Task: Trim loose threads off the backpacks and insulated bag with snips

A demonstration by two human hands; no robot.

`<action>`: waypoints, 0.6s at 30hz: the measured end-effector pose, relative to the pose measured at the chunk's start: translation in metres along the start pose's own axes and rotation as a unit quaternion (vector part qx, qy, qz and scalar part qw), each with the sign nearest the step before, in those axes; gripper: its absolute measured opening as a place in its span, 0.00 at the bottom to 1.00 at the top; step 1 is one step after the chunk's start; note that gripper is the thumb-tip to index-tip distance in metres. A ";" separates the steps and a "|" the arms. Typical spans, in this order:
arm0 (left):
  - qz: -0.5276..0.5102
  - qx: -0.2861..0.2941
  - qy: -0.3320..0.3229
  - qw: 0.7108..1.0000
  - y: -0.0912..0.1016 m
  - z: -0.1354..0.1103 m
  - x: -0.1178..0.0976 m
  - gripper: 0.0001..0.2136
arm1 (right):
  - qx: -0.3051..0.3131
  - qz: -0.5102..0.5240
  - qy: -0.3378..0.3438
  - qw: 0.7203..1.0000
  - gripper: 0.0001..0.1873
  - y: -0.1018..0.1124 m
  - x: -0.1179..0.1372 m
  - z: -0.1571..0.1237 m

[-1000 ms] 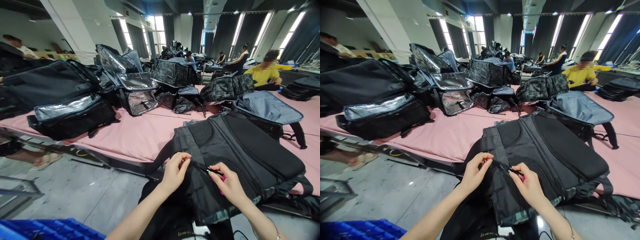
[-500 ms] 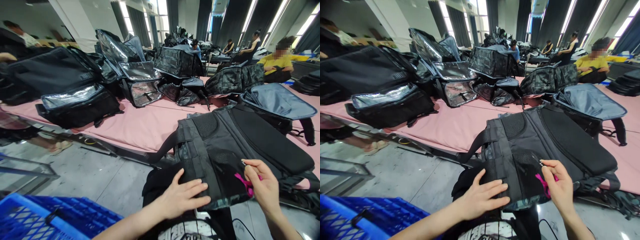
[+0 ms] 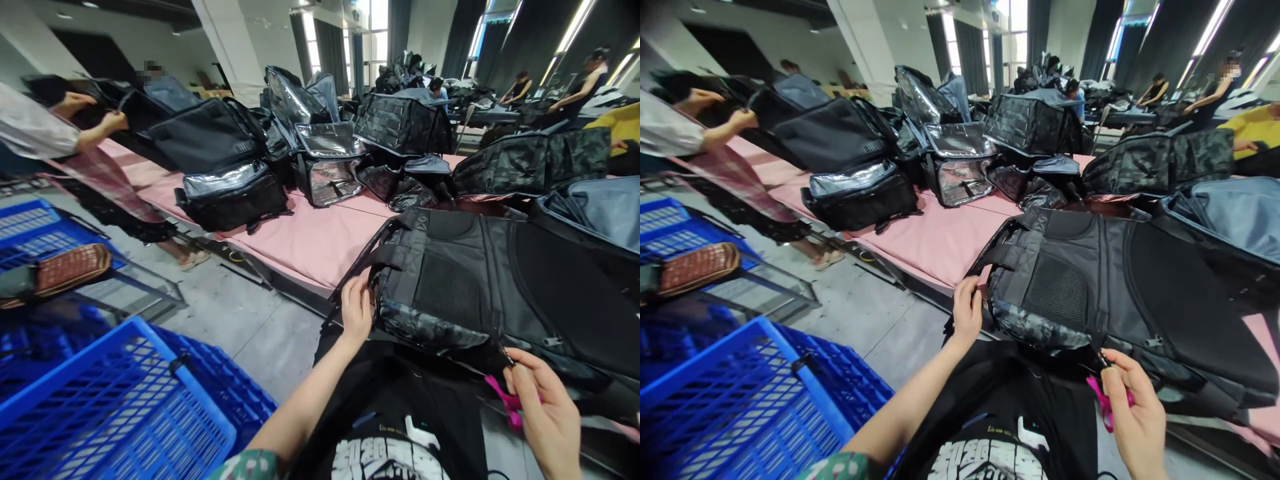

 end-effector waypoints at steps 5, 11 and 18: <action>-0.024 0.130 0.054 0.990 -0.020 -0.069 0.036 0.11 | 0.000 0.035 -0.018 0.999 0.20 -0.013 -0.005 -0.002; -0.031 0.223 0.053 0.973 -0.030 -0.065 0.043 0.07 | 0.001 0.089 -0.040 0.995 0.19 -0.021 -0.010 -0.006; -0.219 0.203 0.093 0.950 -0.014 -0.028 -0.056 0.18 | -0.105 0.201 0.008 0.974 0.14 -0.012 0.012 -0.005</action>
Point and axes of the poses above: each hand's wrist, its own z-axis towards the middle knuckle, its own y-axis out of the back of the hand, x = y × z, the point moved 1 cm from there along z, towards the middle knuckle, and after that the axes turned 1 degree about x, right-handed, at the moved point
